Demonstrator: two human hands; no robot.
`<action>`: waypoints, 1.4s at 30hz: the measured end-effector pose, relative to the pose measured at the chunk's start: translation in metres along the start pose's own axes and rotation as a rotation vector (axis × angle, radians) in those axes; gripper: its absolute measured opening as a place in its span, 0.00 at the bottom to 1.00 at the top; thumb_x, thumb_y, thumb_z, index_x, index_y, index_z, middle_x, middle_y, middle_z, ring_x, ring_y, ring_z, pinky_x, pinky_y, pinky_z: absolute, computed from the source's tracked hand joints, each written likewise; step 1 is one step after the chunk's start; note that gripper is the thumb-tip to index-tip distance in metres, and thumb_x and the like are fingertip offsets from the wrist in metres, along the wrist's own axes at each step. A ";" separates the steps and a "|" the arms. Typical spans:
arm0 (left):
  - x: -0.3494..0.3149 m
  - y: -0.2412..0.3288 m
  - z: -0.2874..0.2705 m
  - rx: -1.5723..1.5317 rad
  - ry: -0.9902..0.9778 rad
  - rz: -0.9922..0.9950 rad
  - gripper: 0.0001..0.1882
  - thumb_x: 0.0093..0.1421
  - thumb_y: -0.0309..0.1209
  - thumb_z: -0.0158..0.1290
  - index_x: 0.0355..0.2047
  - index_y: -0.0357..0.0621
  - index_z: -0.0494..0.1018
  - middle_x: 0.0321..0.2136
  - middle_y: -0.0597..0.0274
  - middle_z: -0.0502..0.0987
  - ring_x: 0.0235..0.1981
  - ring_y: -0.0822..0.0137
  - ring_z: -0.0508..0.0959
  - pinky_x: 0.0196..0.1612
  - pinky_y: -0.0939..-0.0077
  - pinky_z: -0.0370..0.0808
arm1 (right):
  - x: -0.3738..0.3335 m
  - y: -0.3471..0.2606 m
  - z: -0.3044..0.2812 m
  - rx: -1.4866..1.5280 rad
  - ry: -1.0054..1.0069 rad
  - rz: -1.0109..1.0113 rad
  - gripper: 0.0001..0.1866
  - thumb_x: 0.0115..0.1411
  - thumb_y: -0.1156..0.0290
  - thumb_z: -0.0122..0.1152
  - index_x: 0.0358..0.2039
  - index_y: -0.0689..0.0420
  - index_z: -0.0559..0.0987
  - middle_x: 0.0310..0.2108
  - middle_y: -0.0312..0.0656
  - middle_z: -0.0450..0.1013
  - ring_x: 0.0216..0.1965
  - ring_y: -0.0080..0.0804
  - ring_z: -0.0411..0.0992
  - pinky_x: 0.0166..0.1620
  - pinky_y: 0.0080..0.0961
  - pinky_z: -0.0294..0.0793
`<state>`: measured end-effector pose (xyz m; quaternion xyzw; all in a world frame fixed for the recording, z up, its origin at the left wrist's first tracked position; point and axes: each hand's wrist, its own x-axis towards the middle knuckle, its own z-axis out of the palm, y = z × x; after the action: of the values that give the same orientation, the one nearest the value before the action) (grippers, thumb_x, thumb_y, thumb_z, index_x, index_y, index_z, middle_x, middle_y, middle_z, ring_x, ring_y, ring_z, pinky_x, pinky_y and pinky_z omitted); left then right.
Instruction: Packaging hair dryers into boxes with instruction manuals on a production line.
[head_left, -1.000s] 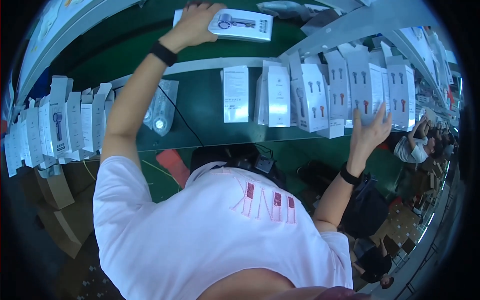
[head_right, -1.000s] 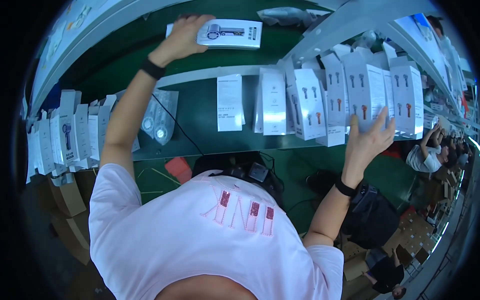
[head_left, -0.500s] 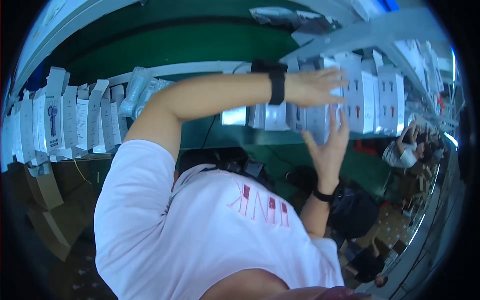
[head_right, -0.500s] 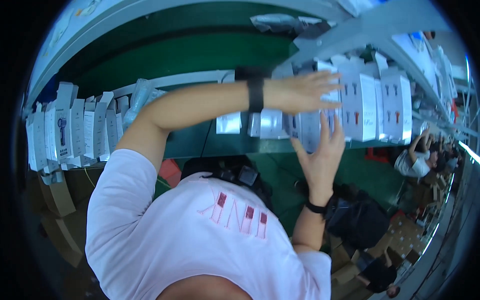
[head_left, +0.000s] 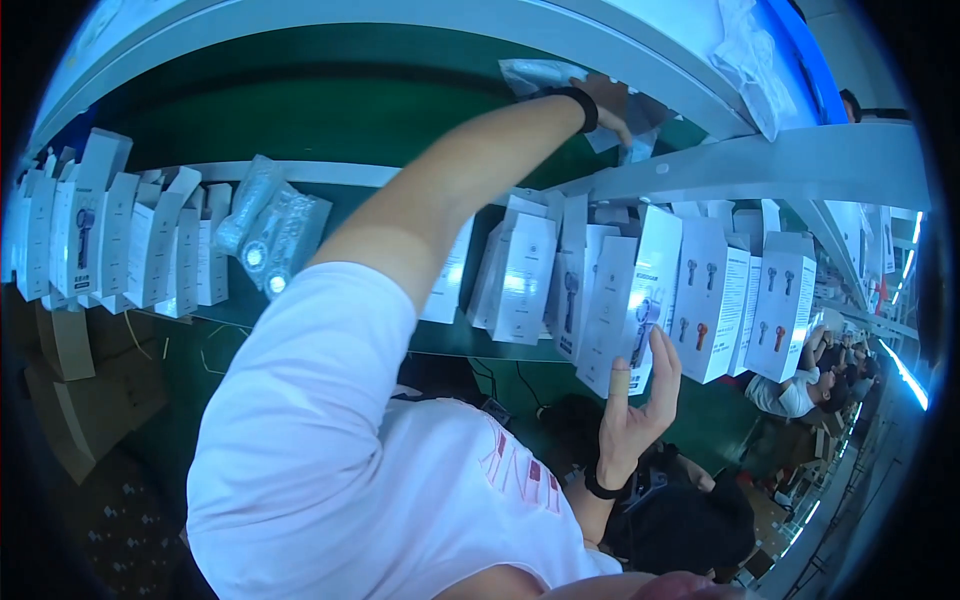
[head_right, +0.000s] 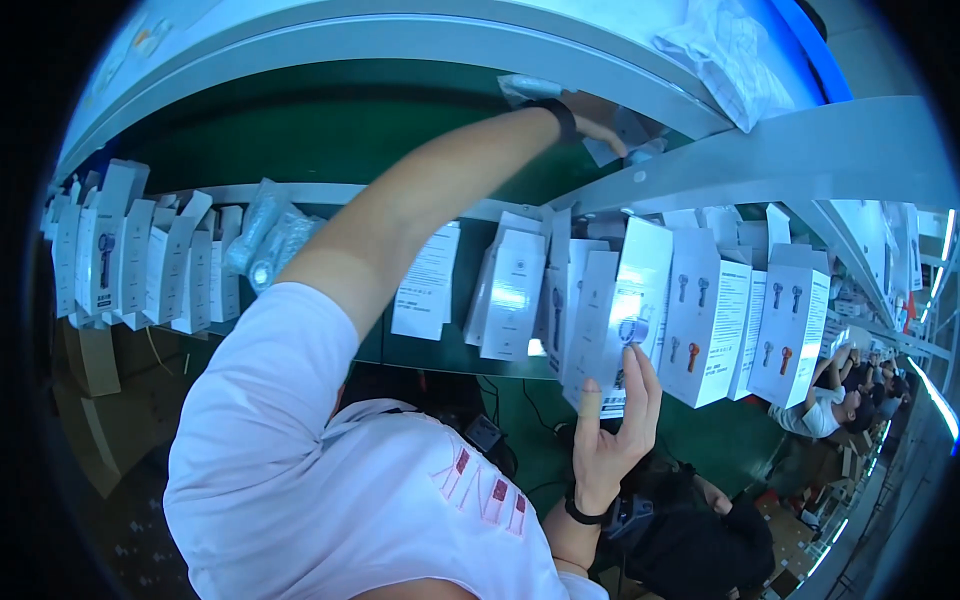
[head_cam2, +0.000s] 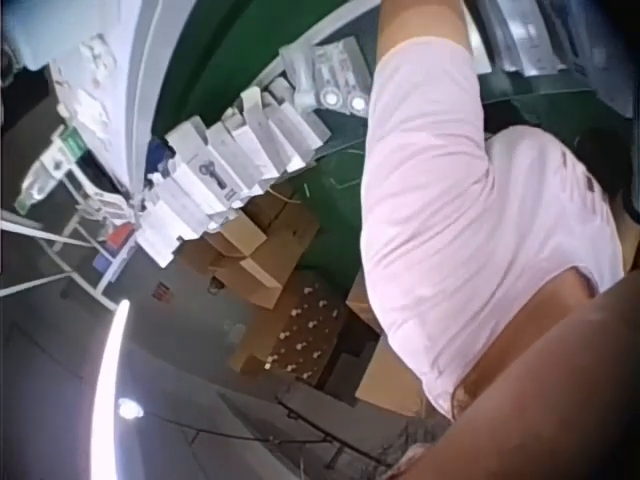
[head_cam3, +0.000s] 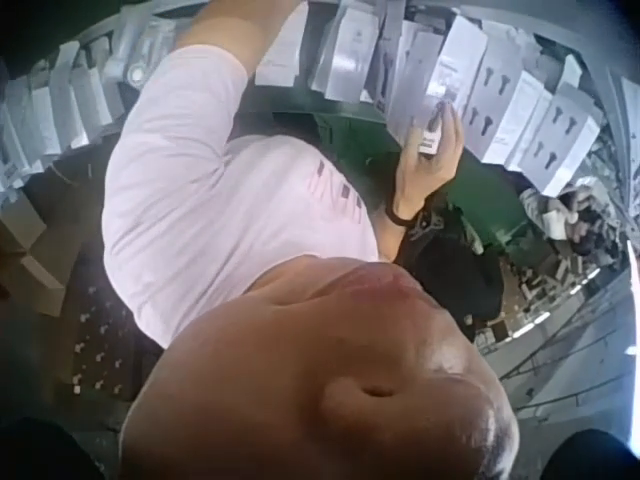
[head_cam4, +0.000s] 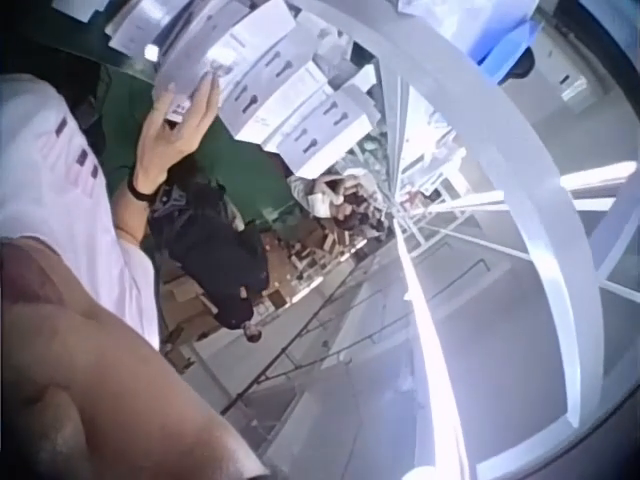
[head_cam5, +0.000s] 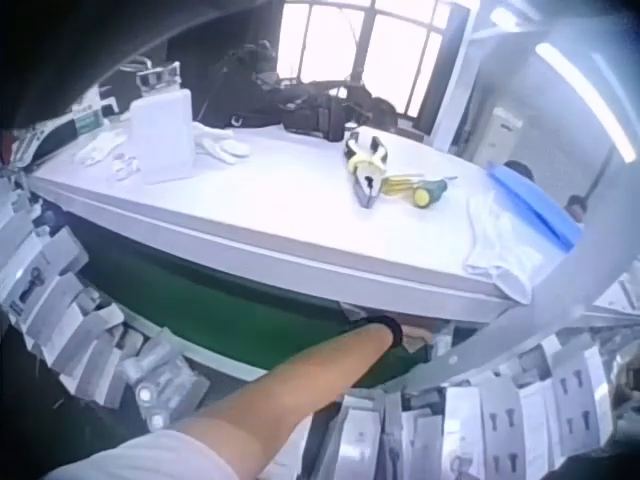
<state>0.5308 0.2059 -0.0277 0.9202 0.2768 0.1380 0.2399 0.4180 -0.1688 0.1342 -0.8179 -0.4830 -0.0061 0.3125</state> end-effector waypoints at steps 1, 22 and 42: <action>0.006 0.005 0.012 -0.011 0.005 0.004 0.49 0.33 0.52 0.68 0.54 0.39 0.67 0.40 0.36 0.76 0.45 0.46 0.77 0.51 0.61 0.73 | 0.002 0.002 -0.002 -0.012 0.001 -0.002 0.21 0.55 0.77 0.60 0.51 0.65 0.73 0.49 0.51 0.72 0.48 0.42 0.72 0.53 0.33 0.67; -0.322 0.022 -0.214 -0.490 0.292 0.259 0.37 0.46 0.37 0.67 0.53 0.38 0.64 0.44 0.52 0.75 0.43 0.60 0.78 0.43 0.72 0.75 | 0.013 -0.050 0.053 0.245 -0.090 -0.408 0.62 0.38 0.54 0.79 0.65 0.63 0.48 0.63 0.57 0.51 0.63 0.51 0.54 0.61 0.44 0.57; -0.062 -0.180 -0.042 0.111 -0.151 -0.456 0.63 0.37 0.54 0.68 0.66 0.46 0.44 0.64 0.42 0.52 0.64 0.38 0.52 0.59 0.31 0.51 | -0.033 -0.034 0.087 -0.160 -0.213 0.015 0.34 0.51 0.75 0.64 0.60 0.60 0.64 0.62 0.59 0.53 0.61 0.58 0.54 0.60 0.47 0.58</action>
<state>0.3844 0.3171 -0.0926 0.8535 0.4656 -0.0043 0.2340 0.3481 -0.1380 0.0708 -0.8398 -0.5054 0.0443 0.1934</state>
